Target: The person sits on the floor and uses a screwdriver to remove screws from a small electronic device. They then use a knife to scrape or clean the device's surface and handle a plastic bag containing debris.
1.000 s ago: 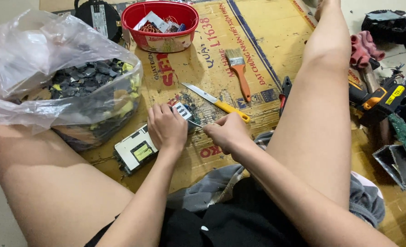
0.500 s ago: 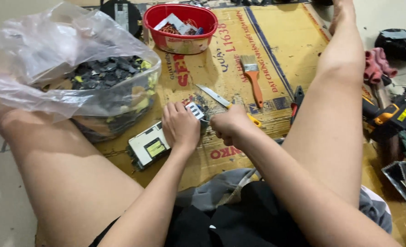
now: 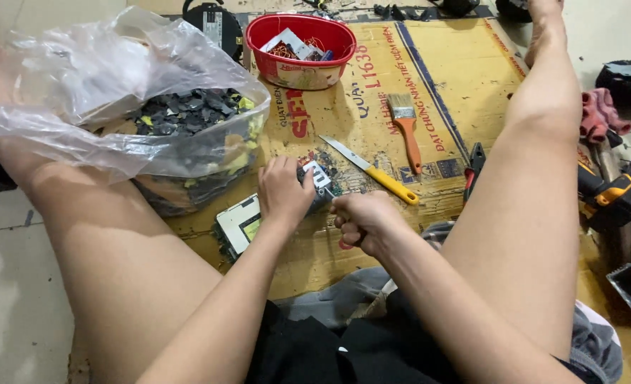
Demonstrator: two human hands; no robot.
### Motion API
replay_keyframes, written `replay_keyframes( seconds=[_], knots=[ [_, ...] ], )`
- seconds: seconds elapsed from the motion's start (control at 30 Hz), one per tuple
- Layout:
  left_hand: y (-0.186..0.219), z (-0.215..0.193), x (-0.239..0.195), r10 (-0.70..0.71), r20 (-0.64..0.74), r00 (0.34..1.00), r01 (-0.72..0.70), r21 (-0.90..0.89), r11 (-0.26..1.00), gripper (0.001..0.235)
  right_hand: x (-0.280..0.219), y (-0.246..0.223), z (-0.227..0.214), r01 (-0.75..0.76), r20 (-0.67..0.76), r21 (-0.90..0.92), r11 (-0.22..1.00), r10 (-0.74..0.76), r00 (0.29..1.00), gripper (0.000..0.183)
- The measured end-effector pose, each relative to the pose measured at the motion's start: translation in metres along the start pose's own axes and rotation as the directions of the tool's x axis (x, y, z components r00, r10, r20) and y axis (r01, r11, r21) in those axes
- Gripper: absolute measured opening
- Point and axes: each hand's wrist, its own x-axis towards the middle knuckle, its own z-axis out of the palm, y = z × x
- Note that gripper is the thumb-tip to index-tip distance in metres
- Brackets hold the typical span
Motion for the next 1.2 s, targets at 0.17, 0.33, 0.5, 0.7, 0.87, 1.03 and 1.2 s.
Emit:
replay_keyframes(
  seconds=[0.17,0.33,0.5,0.7,0.87,1.03,1.2],
  knots=[
    [0.007,-0.010,0.001,-0.021,0.034,0.999,0.021,0.001,1.000,0.023,0.024,0.033,0.008,0.061,-0.105,-0.032,0.998,-0.064,0.992,0.015],
    [0.014,-0.022,0.001,-0.049,0.053,0.997,0.049,-0.010,0.999,0.024,0.030,0.064,0.022,0.110,-0.205,-0.063,0.992,-0.121,0.971,0.024],
    [0.015,-0.025,0.003,-0.108,0.036,0.993,0.109,-0.025,0.994,0.023,0.031,0.077,0.036,0.228,-0.288,-0.016,0.974,-0.223,0.931,0.022],
    [0.001,-0.001,0.003,-0.113,0.011,0.994,0.113,-0.010,0.994,0.024,0.041,0.081,0.058,0.149,-0.352,0.118,0.982,-0.099,0.931,0.039],
    [0.013,-0.019,0.002,-0.137,0.055,0.989,0.138,-0.019,0.990,0.023,0.026,0.065,0.049,0.113,-0.288,0.213,0.971,-0.048,0.956,0.033],
    [0.017,-0.030,0.004,-0.209,0.162,0.964,0.219,-0.045,0.975,0.021,0.055,0.080,0.008,0.142,-0.302,0.241,0.960,-0.065,0.951,0.014],
    [0.013,-0.019,0.002,-0.164,0.087,0.983,0.166,-0.026,0.986,0.025,0.036,0.045,-0.033,0.101,-0.299,0.015,0.995,-0.092,0.950,0.024]
  ],
)
